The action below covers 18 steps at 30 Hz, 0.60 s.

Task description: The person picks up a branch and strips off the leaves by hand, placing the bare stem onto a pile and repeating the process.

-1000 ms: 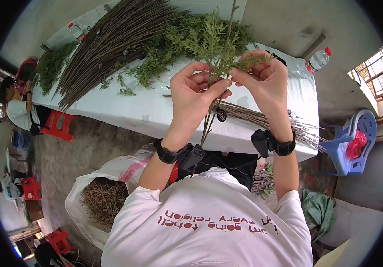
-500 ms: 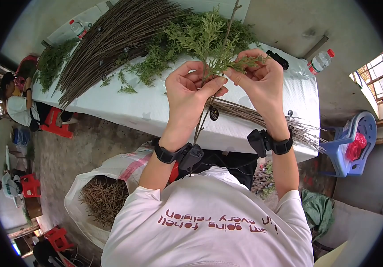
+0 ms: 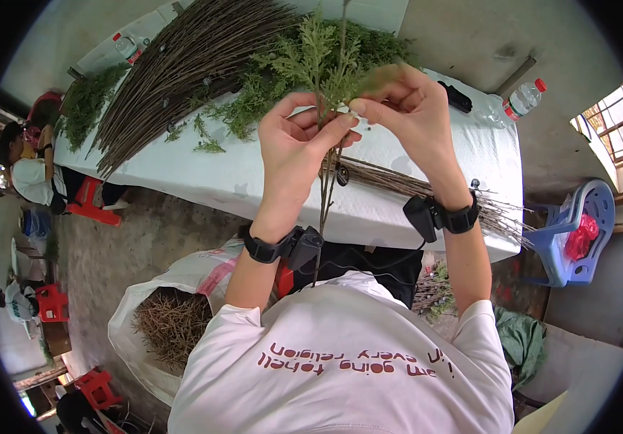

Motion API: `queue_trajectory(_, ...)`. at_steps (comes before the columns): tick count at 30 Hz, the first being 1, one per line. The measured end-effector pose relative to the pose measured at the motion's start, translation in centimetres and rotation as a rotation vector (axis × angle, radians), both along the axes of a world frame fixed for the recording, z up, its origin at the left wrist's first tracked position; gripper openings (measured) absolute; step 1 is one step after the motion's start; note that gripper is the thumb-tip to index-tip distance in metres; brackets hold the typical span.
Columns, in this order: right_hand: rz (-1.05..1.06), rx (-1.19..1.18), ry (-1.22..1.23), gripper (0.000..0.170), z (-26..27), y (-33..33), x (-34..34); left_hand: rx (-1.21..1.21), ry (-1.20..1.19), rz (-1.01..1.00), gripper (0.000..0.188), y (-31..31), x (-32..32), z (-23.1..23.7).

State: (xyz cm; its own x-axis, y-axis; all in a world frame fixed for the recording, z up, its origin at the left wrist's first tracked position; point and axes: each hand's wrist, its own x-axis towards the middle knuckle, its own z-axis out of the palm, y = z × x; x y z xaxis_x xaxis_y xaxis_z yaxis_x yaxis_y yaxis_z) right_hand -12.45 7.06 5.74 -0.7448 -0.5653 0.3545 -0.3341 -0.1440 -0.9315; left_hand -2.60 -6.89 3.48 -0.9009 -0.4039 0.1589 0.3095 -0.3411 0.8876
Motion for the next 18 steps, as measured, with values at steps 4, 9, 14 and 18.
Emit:
queue_trajectory(4, 0.082, -0.100, -0.062, 0.025, -0.9, 0.4, -3.6, -0.080, -0.063, 0.035, 0.020, -1.2, 0.3, 0.0)
queue_trajectory(9, -0.221, 0.258, 0.033, 0.030, -9.7, 1.5, -13.3, -0.138, -0.032, 0.014, 0.023, -2.8, 0.6, -1.0)
queue_trajectory(14, -0.380, 0.470, 0.287, 0.027, -14.1, -1.6, -13.9, -0.198, -0.038, 0.043, 0.020, -3.3, 0.3, -1.7)
queue_trajectory(18, -0.474, 0.591, 0.568, 0.021, -12.9, -3.9, -11.9, -0.167, -0.031, 0.032, 0.019, -3.3, 0.1, -2.0)
